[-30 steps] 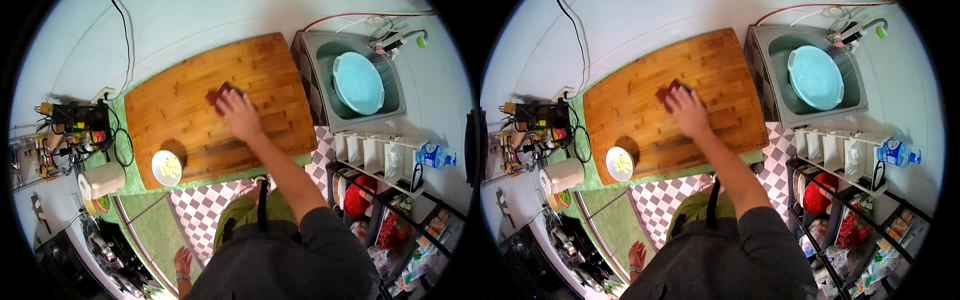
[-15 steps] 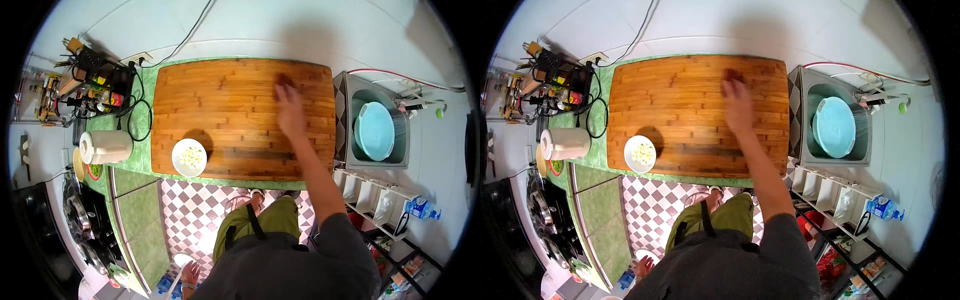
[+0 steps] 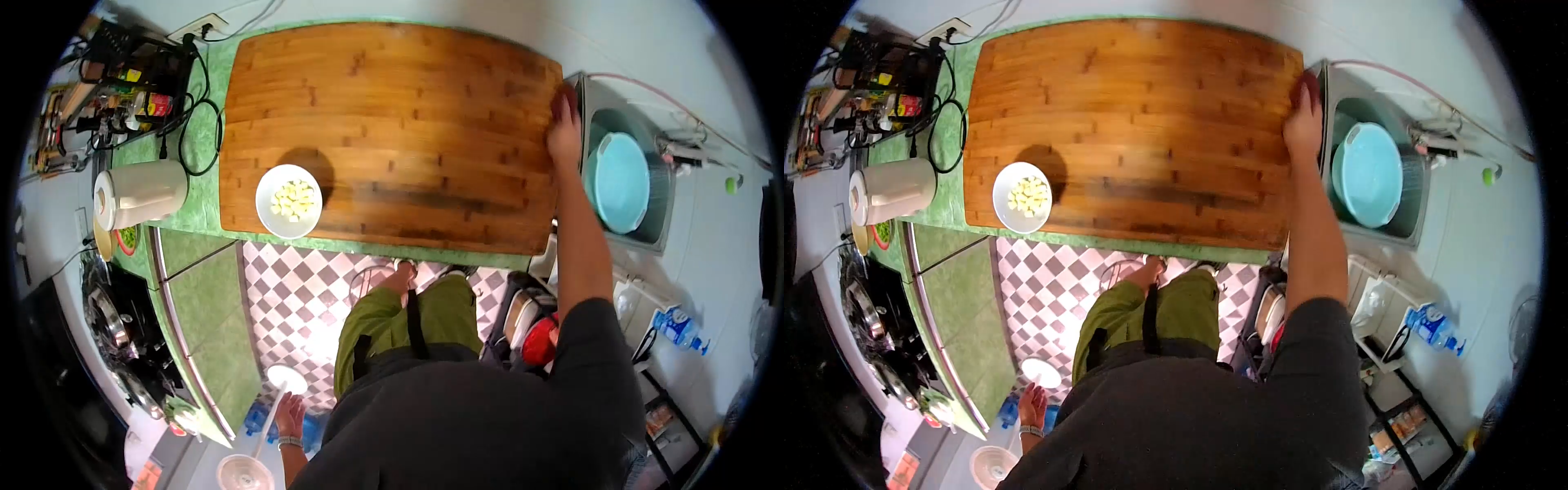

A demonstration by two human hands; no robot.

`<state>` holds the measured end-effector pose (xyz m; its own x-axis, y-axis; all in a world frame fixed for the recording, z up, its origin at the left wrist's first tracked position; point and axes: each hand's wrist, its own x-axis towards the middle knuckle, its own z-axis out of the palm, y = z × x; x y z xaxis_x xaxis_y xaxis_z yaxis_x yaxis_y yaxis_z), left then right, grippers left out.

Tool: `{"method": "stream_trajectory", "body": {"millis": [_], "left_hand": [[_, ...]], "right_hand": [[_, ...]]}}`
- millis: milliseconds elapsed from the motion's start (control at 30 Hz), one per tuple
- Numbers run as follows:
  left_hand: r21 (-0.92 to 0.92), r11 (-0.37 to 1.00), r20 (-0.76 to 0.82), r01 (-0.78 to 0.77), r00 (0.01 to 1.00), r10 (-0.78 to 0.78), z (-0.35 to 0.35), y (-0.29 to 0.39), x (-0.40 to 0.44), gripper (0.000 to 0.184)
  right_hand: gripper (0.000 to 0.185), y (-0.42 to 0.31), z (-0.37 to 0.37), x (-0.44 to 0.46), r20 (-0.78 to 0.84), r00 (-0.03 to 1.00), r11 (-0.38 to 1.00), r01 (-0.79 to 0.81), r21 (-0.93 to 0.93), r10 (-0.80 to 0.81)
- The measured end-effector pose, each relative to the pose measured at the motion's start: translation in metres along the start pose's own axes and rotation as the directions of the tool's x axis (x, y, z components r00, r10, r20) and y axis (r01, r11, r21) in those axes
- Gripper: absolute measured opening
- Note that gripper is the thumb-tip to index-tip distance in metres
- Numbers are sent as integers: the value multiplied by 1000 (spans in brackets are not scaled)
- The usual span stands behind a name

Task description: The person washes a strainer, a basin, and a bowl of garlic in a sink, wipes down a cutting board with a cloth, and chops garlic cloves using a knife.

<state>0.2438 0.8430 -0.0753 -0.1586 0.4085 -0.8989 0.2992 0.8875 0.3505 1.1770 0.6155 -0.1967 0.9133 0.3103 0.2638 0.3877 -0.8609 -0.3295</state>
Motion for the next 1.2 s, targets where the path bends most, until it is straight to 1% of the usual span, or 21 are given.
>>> {"method": "stream_trajectory", "body": {"millis": [33,100,200,233,367,400,467,533,567,600,633,667,733,767,800,900,967,1000,1067,1133,1200], "left_hand": [[-39,997,-26,62,998,-63,9,-4,-2,45],[1,994,-10,108,994,-108,15,-20,3,44],[122,981,58,149,986,-157,22,-24,12,42],[161,973,118,165,976,-184,21,-16,19,41],[272,962,113,34,991,-67,27,20,32,42],[246,967,65,67,994,-86,44,42,23,43],[194,981,286,-27,958,-31,2,53,74,41],[175,980,245,-98,968,54,32,83,50,38],[240,960,82,-142,989,126,66,94,24,37],[240,961,82,-136,989,120,69,96,23,37],[251,959,80,-134,990,117,74,98,29,37],[257,957,75,-132,990,116,78,98,33,37],[244,963,62,-115,993,103,87,91,37,37],[246,964,99,-104,992,82,90,85,39,36],[252,963,134,-93,989,60,89,78,42,36],[267,962,144,-52,989,13,101,63,43,36],[322,946,161,-37,987,-16,104,57,38,36],[311,950,150,-40,989,-8,106,59,34,36],[406,912,187,-57,982,-22,116,67,21,37],[384,916,234,-116,972,25,105,73,27,38],[342,922,188,-180,975,121,103,79,21,37]], "right_hand": [[52,13,-13,-18,230,917,943,-298,-147,325],[51,7,-42,-79,109,982,988,-149,-48,153],[54,-82,-72,-115,-11,1000,1000,23,13,-23],[57,-125,-91,-125,54,994,996,92,4,-92],[58,-210,-53,-193,192,836,826,421,375,-513],[58,-207,-51,-210,194,845,834,405,375,-498],[52,-201,-50,-232,254,771,788,463,406,-584],[46,-161,-58,-239,204,828,816,418,399,-523],[44,-136,-72,-245,205,861,853,373,365,-465],[42,-109,-88,-246,197,891,885,334,325,-409],[41,-83,-96,-258,230,961,919,50,390,-150],[40,-47,-111,-266,233,955,965,129,230,-183],[59,7,-131,-284,268,963,999,-22,-39,31],[66,20,-141,-291,204,963,979,-192,66,175],[61,13,-160,-290,167,962,976,-219,-9,217],[50,-48,-171,-288,276,956,961,-164,221,99],[45,-103,-148,-295,252,944,892,81,445,-211],[44,-124,-133,-296,164,870,813,347,467,-465],[40,-146,-100,-302,264,697,736,560,379,-666],[41,-116,-80,-316,284,723,762,505,406,-630],[36,-75,-86,-332,299,856,872,292,393,-422]]}}
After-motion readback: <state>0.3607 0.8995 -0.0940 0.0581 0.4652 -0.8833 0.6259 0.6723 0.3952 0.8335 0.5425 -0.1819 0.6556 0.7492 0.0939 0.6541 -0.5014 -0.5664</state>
